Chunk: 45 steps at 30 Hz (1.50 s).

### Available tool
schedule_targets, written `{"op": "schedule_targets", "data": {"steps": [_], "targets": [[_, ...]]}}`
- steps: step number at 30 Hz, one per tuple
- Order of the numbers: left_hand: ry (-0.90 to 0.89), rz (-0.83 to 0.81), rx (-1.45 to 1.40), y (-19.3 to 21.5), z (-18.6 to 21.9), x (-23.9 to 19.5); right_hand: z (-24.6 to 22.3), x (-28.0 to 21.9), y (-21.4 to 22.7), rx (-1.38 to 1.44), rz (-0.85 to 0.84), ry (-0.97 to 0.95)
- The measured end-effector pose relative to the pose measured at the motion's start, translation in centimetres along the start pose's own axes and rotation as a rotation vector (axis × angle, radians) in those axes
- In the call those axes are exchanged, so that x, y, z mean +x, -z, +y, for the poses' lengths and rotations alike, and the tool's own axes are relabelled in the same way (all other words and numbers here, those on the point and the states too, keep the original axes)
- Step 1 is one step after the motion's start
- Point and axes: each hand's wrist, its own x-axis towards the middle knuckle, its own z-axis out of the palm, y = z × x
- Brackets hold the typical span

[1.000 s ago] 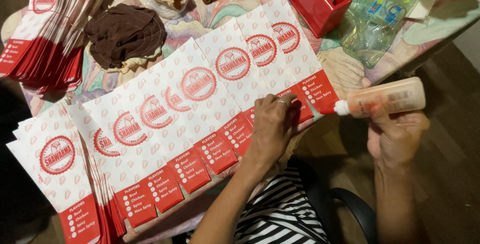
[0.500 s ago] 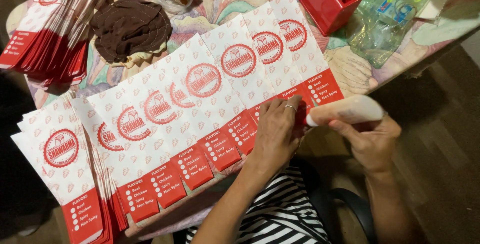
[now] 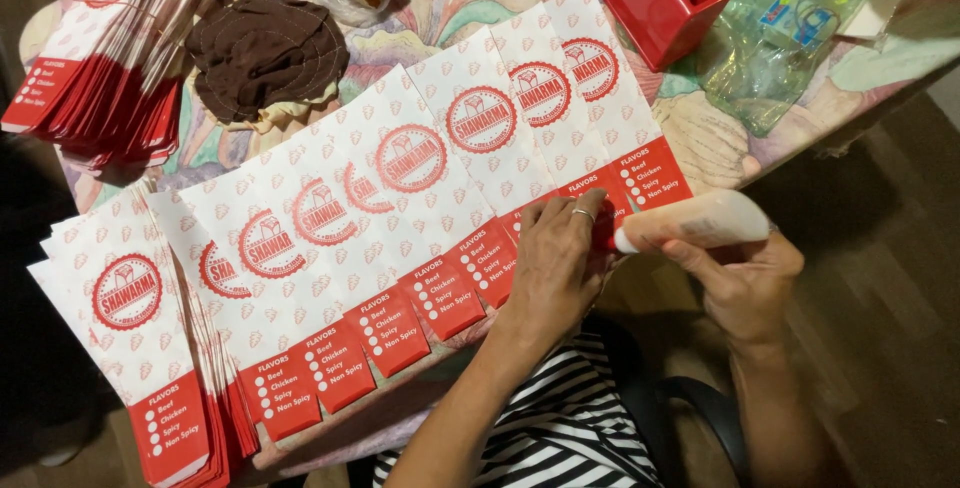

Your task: The person organizes paper shawarma sleeves on a table and applies glue to the edges from a bottle.

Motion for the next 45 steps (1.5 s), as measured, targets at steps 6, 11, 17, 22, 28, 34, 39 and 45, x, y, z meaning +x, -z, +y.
{"op": "schedule_targets", "data": {"steps": [6, 11, 17, 22, 28, 34, 39, 45], "targets": [[-0.011, 0.049, -0.049, -0.1, 0.1, -0.1, 1.5, 0.7, 1.5, -0.060, 0.097, 0.088], [0.019, 0.103, -0.049, -0.8, -0.1, 0.0, 2.4, 1.6, 2.5, 0.088, 0.193, 0.149], [0.035, 0.131, -0.072, -0.8, 0.0, 0.2, 1.3, 0.5, 1.3, -0.017, 0.104, 0.117], [0.039, 0.133, -0.041, -1.1, -0.5, 0.3, 0.7, 0.1, 0.4, -0.052, 0.023, 0.061], [0.073, 0.084, -0.069, -0.4, -0.3, 0.8, 2.2, 1.3, 1.9, -0.065, 0.130, 0.155], [0.021, 0.048, -0.100, -1.2, -1.7, 0.4, 1.7, 0.1, 0.1, 0.023, 0.086, 0.090], [0.012, 0.027, -0.053, -0.7, -1.7, 0.7, 0.5, 0.2, -0.1, -0.058, 0.058, 0.072], [-0.003, 0.059, -0.208, 0.2, -0.8, 0.9, 2.9, 2.1, 2.3, 0.291, 0.234, 0.084]]}}
